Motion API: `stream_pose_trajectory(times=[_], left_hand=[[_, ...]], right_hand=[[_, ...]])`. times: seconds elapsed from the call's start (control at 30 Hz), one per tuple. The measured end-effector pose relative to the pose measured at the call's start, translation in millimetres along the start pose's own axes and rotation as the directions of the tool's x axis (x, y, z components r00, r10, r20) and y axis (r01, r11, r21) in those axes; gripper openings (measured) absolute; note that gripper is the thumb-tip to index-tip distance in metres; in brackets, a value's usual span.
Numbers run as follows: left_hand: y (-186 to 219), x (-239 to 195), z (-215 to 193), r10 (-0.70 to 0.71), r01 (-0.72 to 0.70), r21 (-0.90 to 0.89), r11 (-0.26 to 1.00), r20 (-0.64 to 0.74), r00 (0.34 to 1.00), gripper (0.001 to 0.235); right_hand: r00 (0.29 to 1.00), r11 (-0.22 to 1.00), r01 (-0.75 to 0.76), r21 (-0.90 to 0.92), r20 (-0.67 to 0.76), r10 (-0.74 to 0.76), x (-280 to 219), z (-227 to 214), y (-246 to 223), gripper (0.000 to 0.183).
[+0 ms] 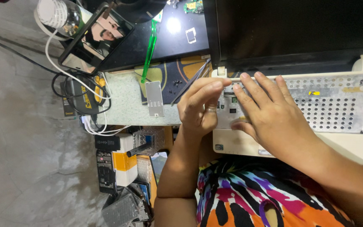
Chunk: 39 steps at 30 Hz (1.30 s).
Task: The person disassembles a white laptop, removes the bottom cover, and uses a screwdriver to remove screws from the internal metal plate. They then reattach the bottom cover and secure it with screws.
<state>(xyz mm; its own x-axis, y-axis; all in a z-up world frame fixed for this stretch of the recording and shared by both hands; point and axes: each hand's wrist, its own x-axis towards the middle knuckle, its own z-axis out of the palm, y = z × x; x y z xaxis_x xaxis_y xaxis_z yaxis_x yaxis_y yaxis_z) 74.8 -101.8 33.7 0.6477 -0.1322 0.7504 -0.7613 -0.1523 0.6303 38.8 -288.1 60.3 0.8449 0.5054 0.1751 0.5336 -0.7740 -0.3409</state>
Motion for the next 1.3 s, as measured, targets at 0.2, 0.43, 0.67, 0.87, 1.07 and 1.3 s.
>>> stream_pose_trajectory(times=[0.2, 0.43, 0.67, 0.87, 1.07, 1.3], left_hand=[[2, -4, -1, -0.04, 0.045, 0.148, 0.988, -0.036, 0.999, 0.046], [-1, -1, 5, 0.065, -0.049, 0.302, 0.952, -0.042, 0.997, 0.051], [3, -2, 5, 0.02, -0.028, 0.203, 0.979, 0.041, 0.999, 0.051], [3, -11, -3, -0.039, 0.047, 0.314, 0.948, -0.031, 0.999, 0.054], [5, -19, -3, -0.088, 0.104, 0.169, 0.98, -0.101, 0.991, 0.057], [12, -28, -1, -0.15, 0.147, -0.027, 0.989, -0.21, 0.966, 0.06]], right_hand=[[1.0, 1.0, -0.006, 0.008, 0.02, 0.006, 1, -1, -1, 0.078], [0.999, 1.0, -0.012, 0.028, 0.041, 0.011, 4, -4, 2, 0.083], [0.999, 0.995, -0.03, 0.092, 0.017, 0.028, -2, -3, 6, 0.082], [1.0, 0.996, 0.006, 0.085, 0.008, -0.007, -3, 2, 5, 0.083], [1.0, 0.999, 0.018, 0.028, 0.02, -0.019, 0, 0, 4, 0.083], [1.0, 0.998, 0.002, 0.062, 0.002, -0.002, -1, -6, 4, 0.078]])
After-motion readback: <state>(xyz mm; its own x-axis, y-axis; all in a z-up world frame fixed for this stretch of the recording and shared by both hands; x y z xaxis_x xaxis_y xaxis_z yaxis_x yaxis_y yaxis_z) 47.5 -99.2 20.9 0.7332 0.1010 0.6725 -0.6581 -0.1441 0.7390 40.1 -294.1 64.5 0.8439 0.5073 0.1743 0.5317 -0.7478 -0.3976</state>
